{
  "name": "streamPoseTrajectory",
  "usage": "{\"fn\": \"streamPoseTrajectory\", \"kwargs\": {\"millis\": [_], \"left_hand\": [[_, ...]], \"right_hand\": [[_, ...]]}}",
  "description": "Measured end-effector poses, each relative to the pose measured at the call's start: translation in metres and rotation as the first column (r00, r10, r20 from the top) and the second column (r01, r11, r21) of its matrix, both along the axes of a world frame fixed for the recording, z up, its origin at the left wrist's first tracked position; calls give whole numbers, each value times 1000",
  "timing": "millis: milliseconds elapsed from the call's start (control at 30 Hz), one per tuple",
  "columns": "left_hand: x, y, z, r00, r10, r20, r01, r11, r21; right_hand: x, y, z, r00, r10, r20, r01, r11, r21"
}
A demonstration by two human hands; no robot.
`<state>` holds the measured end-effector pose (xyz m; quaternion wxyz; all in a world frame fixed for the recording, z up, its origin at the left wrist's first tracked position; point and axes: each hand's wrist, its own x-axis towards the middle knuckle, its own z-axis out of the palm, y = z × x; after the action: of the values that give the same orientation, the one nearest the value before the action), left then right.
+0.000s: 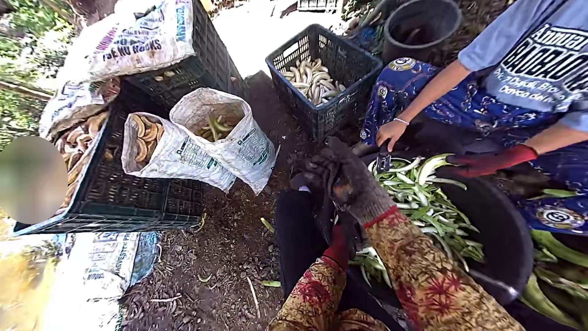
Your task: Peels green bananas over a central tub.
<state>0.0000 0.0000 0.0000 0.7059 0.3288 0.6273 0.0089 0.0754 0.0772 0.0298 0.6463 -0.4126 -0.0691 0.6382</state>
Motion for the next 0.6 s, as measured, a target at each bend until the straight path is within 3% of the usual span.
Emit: {"fn": "streamPoseTrajectory", "kwargs": {"millis": [33,67,100,133,300,400,467,500,567,600], "left_hand": [[3,-6,-51,997,50,50,-58,982,179],[3,-12,-102,966,98,238,-155,960,233],[5,-15,-134,918,126,377,-213,956,200],[8,-17,-148,895,162,417,-238,962,137],[23,-15,-152,903,121,412,-173,981,90],[31,-19,-149,902,154,403,-177,984,20],[35,-19,-151,902,181,391,-189,982,-18],[36,-19,-152,897,187,400,-187,982,-37],[37,-18,-156,885,171,433,-163,985,-56],[37,-18,-156,880,163,447,-147,987,-70]], "right_hand": [[15,-19,-7,997,-50,67,57,992,-115],[35,-42,-24,987,-87,134,110,978,-180],[58,-68,-48,973,-133,190,178,955,-239],[79,-97,-68,948,-181,262,262,911,-320],[145,-232,-133,782,-277,559,605,551,-574],[151,-266,-157,778,-258,574,620,463,-633],[144,-272,-172,806,-125,578,561,471,-681],[139,-270,-179,810,27,585,502,484,-717],[130,-261,-192,680,476,558,328,483,-812],[125,-254,-202,611,595,522,281,454,-845]]}}
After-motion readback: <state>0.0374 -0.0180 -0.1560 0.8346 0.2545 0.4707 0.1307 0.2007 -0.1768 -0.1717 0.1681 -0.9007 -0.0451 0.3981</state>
